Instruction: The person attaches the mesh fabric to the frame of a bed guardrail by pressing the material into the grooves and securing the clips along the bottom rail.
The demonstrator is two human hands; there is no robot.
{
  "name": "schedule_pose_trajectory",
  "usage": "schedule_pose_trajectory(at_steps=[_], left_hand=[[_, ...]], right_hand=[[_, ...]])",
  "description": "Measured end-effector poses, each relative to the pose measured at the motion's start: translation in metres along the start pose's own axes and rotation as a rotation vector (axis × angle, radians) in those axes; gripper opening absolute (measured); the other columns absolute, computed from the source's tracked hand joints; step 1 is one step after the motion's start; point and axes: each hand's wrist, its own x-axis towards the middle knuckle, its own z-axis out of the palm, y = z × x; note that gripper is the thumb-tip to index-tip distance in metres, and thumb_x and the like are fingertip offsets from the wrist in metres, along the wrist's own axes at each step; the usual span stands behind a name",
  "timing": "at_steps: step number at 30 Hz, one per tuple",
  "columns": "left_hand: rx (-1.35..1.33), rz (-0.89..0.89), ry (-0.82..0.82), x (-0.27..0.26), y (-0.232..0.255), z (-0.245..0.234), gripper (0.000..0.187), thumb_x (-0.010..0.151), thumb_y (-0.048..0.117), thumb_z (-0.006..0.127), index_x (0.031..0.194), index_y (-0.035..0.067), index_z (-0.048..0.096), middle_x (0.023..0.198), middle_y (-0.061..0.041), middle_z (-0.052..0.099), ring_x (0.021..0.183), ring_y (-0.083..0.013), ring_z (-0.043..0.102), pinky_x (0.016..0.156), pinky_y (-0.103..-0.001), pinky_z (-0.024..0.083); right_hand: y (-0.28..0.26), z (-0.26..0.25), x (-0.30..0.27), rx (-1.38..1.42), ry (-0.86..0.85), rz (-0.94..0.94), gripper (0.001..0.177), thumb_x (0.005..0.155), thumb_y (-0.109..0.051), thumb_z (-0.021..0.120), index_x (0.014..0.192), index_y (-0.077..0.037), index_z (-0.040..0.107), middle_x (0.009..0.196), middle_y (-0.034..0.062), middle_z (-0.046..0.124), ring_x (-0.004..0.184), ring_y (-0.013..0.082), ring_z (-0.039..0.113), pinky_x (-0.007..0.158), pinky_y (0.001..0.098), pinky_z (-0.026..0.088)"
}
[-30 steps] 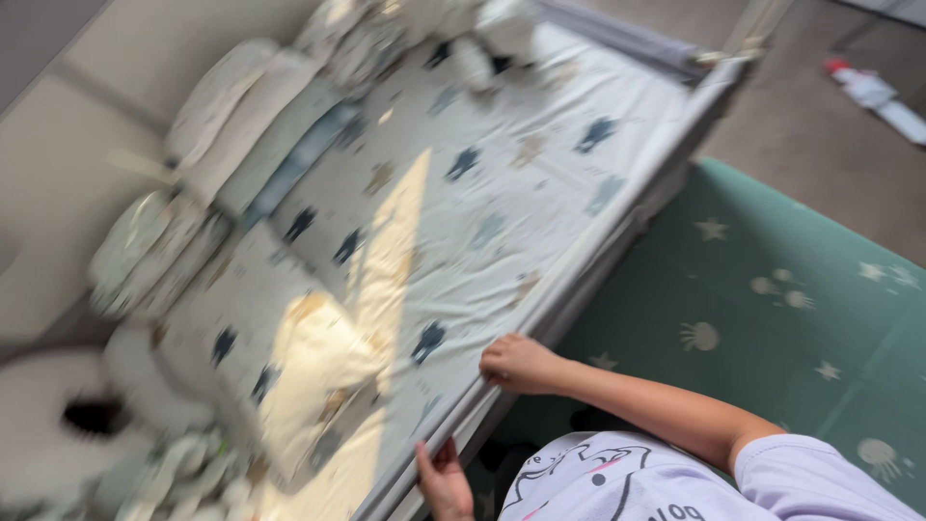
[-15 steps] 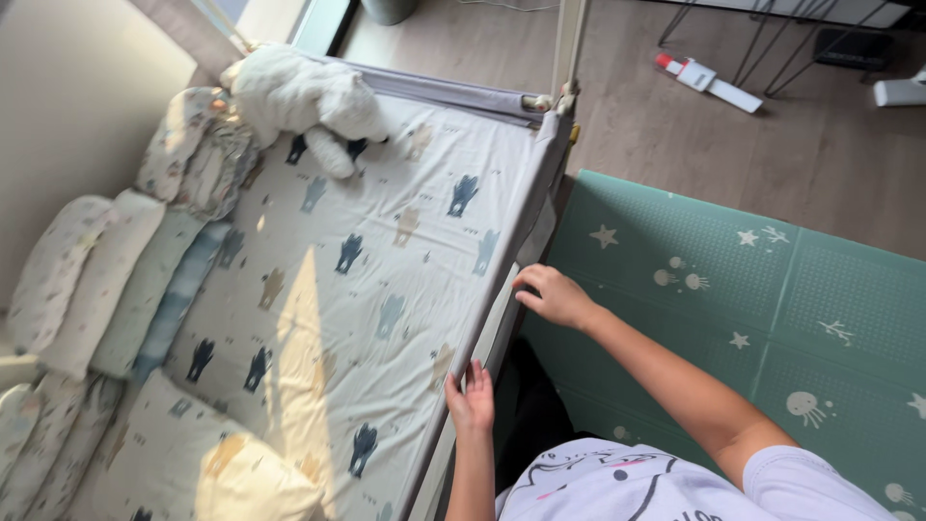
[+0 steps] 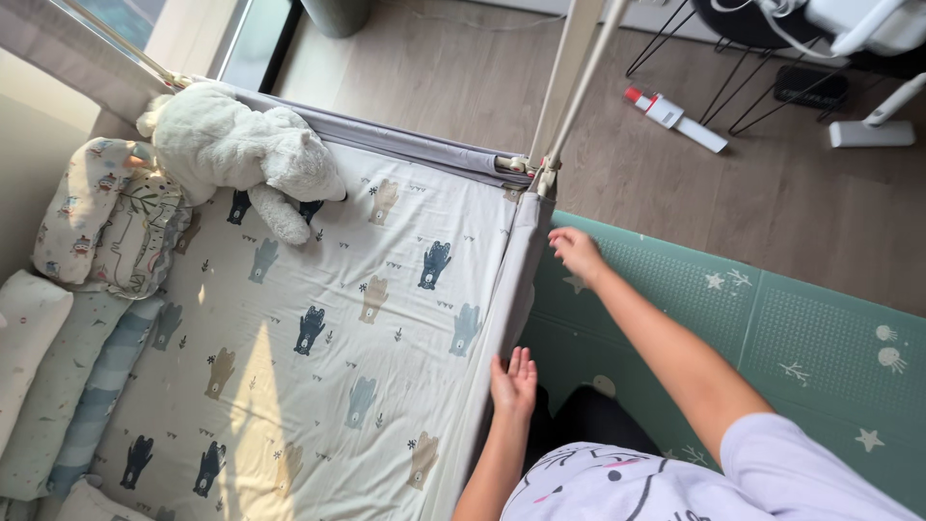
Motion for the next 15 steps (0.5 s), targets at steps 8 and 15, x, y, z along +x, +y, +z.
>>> schedule_pose_trajectory(at_steps=[8, 15], left_hand=[[-0.03, 0.026, 0.031, 0.037, -0.03, 0.052, 0.057, 0.1, 0.046, 0.053, 0.145, 0.012, 0.042, 0.143, -0.012, 0.06, 0.12, -0.0277, 0.063, 0.091, -0.038, 0.054], [-0.238, 0.108, 0.16, 0.064, -0.057, 0.111, 0.052, 0.097, 0.041, 0.062, 0.139, 0.011, 0.05, 0.135, -0.009, 0.062, 0.113, -0.0254, 0.065, 0.086, -0.038, 0.053]], right_hand=[[-0.015, -0.005, 0.132, 0.169, 0.027, 0.327, 0.04, 0.098, -0.023, 0.059, 0.137, -0.016, 0.053, 0.12, -0.0019, 0.065, 0.087, 0.0114, 0.059, 0.062, 0.0303, 0.048], [0.007, 0.002, 0.194, 0.335, -0.169, 0.721, 0.022, 0.091, -0.042, 0.07, 0.093, -0.02, 0.063, 0.079, -0.003, 0.059, 0.064, 0.0142, 0.048, 0.051, 0.0299, 0.03]])
